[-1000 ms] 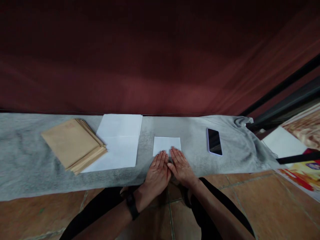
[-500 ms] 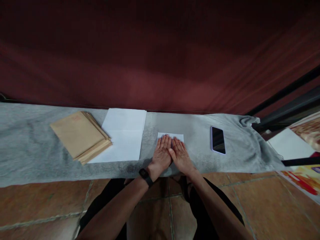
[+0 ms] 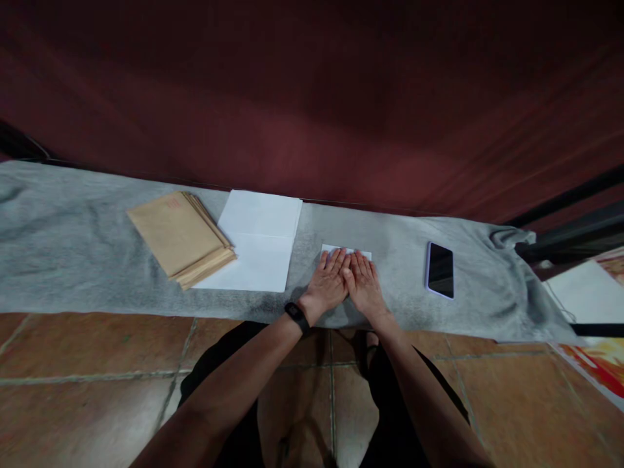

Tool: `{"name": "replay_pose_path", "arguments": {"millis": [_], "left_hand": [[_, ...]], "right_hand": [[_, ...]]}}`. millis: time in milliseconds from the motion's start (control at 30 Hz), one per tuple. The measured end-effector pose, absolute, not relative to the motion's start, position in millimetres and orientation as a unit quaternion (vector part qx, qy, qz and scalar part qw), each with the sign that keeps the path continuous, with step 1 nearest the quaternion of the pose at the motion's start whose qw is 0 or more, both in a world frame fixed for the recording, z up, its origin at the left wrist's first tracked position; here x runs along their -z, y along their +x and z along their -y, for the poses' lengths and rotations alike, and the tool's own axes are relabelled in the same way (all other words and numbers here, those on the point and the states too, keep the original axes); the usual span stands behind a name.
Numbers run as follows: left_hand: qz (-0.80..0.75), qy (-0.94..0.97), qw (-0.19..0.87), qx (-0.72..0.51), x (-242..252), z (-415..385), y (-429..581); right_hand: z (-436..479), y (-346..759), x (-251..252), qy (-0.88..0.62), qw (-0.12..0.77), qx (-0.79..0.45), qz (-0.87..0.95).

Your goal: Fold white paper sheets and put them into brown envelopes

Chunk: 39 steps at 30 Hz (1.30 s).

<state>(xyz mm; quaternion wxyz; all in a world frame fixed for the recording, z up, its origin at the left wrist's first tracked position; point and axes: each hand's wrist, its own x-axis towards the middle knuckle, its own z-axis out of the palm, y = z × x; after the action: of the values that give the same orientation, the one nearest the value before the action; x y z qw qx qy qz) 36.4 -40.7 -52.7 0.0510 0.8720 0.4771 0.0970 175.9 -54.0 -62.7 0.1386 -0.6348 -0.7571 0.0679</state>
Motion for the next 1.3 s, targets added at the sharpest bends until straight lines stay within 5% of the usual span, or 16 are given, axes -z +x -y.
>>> {"name": "replay_pose_path", "arguments": {"millis": [633, 1300], "left_hand": [[-0.583, 0.792, 0.084, -0.16, 52.5, 29.1, 12.4], [-0.621, 0.441, 0.502, -0.41, 32.4, -3.6, -2.3]], "right_hand": [[54.6, 192.2, 80.1, -0.637, 0.18, 0.013, 0.749], [58.5, 183.1, 65.7, -0.659, 0.156, -0.014, 0.735]]}}
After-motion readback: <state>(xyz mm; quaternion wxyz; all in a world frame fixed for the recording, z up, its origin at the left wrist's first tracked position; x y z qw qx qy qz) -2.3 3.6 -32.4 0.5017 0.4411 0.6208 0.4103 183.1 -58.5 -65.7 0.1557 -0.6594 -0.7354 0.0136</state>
